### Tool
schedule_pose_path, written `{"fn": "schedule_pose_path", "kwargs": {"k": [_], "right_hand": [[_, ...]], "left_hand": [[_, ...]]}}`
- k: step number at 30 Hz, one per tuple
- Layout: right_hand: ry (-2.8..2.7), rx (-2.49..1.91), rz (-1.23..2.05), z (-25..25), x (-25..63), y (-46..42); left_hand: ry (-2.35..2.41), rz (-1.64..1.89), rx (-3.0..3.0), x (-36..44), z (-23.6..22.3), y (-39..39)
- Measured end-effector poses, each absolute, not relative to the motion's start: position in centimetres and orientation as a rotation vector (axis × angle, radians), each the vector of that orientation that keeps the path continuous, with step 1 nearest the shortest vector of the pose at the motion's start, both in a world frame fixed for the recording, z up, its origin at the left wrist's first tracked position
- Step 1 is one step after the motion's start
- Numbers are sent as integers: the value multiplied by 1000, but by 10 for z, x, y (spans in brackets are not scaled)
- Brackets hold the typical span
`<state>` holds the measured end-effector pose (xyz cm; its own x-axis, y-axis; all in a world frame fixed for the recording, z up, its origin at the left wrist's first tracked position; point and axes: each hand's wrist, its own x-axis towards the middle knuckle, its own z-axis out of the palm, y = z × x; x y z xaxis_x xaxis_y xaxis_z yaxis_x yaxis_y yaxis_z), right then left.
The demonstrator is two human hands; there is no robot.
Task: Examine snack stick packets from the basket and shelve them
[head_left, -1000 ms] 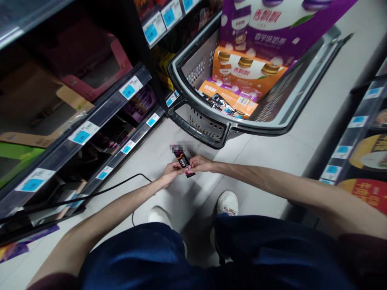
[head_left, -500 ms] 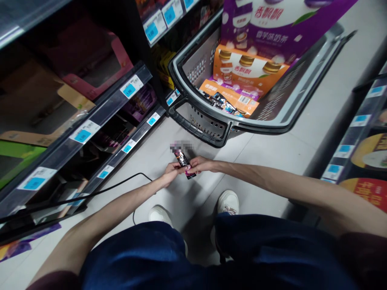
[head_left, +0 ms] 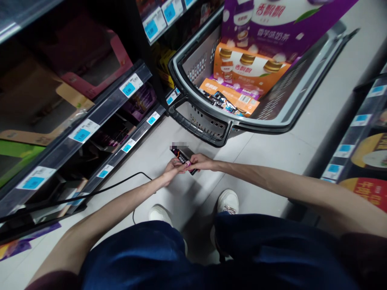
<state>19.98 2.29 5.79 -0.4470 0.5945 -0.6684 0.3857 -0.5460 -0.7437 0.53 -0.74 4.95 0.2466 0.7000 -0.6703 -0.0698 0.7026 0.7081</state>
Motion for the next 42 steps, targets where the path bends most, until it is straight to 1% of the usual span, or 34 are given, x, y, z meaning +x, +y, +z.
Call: {"fn": "schedule_pose_path", "kwargs": {"k": [2, 4, 10, 14, 19, 21, 24, 27, 30, 35, 39, 42], "right_hand": [[-1419, -1650, 2032, 61, 194, 20], [-1383, -1677, 2022, 67, 187, 16], [-1368, -1514, 2248, 87, 171, 7], [-1265, -1474, 2328, 86, 176, 11], [-999, -1864, 2142, 71, 191, 26], [-935, -1905, 2137, 69, 195, 28], [-913, -1750, 2185, 69, 197, 27], [-928, -1633, 2088, 69, 194, 24], [-952, -1575, 1997, 66, 192, 24], [-1001, -1427, 1983, 58, 192, 24], [-1030, -1363, 1985, 56, 194, 23], [-1043, -1392, 1991, 57, 196, 25]], "left_hand": [[1222, 592, 509, 6, 51, -5], [1191, 597, 433, 7, 52, -3], [1145, 510, 455, 12, 55, -1], [1142, 401, 453, 10, 56, 0], [1079, 359, 406, 4, 58, -2], [1034, 315, 414, 4, 60, -3], [975, 273, 410, 7, 63, -5], [909, 280, 422, 11, 64, -9], [902, 253, 576, 10, 62, -13], [928, 170, 816, 3, 56, -15], [957, 187, 860, 2, 53, -15], [991, 234, 838, 5, 54, -16]]}}
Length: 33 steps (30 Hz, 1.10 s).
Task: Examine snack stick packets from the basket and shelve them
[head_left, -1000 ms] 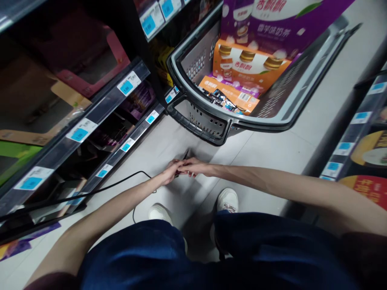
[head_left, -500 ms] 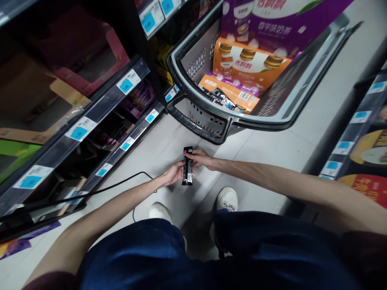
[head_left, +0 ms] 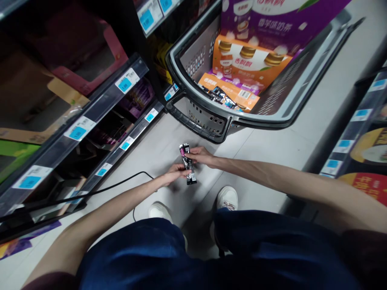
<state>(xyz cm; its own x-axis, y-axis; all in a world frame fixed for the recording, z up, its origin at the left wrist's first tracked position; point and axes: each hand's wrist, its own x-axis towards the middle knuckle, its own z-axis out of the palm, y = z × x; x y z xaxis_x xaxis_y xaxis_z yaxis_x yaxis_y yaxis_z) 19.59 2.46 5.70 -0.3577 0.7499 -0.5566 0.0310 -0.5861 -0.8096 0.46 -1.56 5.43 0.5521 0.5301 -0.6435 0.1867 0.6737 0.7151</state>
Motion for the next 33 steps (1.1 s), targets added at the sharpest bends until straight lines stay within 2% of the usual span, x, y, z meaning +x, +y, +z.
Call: {"fn": "schedule_pose_path", "kwargs": {"k": [7, 14, 22, 29, 33], "right_hand": [[-1062, -1514, 2047, 68, 197, 29], [-1092, -1463, 2142, 61, 199, 25], [-1116, -1465, 2008, 54, 199, 26], [-947, -1495, 1974, 54, 197, 21], [-820, -1533, 1954, 61, 197, 22]], "left_hand": [[1012, 316, 684, 9, 61, -16], [1150, 600, 664, 12, 53, -15], [1146, 595, 687, 11, 50, -13], [959, 338, 572, 3, 49, -10], [1034, 434, 606, 3, 48, -12]]}}
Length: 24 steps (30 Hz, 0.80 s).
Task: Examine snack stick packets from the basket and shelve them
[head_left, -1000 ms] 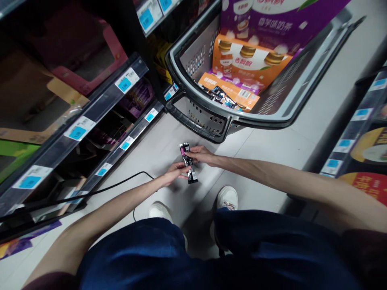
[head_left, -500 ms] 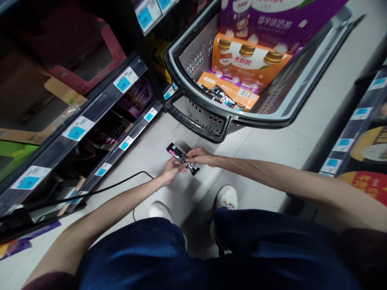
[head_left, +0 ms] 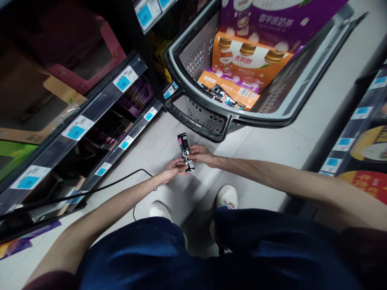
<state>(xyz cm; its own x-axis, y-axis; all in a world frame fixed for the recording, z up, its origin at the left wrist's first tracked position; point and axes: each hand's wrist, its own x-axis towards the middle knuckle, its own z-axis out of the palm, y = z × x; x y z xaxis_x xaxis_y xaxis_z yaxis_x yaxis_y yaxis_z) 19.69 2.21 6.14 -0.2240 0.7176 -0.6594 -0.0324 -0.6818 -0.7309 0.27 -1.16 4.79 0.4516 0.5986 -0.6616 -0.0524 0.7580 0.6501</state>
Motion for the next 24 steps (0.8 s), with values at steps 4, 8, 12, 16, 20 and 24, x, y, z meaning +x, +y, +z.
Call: {"fn": "schedule_pose_path", "kwargs": {"k": [4, 8, 12, 16, 20, 24], "right_hand": [[-854, -1542, 2006, 66, 199, 23], [-769, -1469, 2051, 64, 201, 19], [-620, -1400, 2044, 67, 202, 19], [-575, -1370, 1980, 73, 201, 25], [-545, -1454, 1780, 69, 207, 35], [-674, -1534, 1680, 57, 224, 47]], "left_hand": [[1183, 491, 609, -1, 45, -6], [1289, 680, 686, -6, 45, 7], [1328, 859, 712, -9, 48, 22], [1365, 983, 786, -12, 47, 38], [1403, 1069, 887, -15, 46, 47], [1411, 1048, 933, -17, 45, 46]]}}
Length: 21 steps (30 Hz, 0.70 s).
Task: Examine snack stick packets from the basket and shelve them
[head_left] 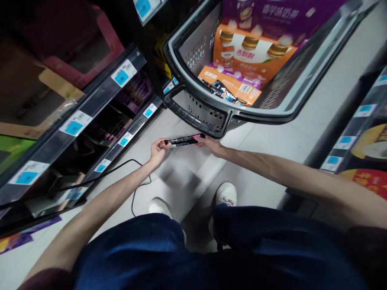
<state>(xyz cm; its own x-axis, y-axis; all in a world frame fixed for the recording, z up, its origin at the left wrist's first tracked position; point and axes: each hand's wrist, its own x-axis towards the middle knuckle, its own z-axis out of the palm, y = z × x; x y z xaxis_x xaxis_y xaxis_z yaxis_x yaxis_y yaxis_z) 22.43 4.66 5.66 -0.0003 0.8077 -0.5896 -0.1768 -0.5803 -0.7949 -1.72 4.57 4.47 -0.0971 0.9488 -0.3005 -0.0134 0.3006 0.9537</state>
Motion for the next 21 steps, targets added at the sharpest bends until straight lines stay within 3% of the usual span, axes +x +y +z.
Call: {"fn": "schedule_pose_path", "kwargs": {"k": [8, 21], "right_hand": [[-732, -1303, 1949, 46, 251, 53], [-1064, -1400, 1978, 34, 247, 43]], "left_hand": [[1282, 987, 740, -6, 57, 44], [1258, 788, 787, -5, 51, 31]]}}
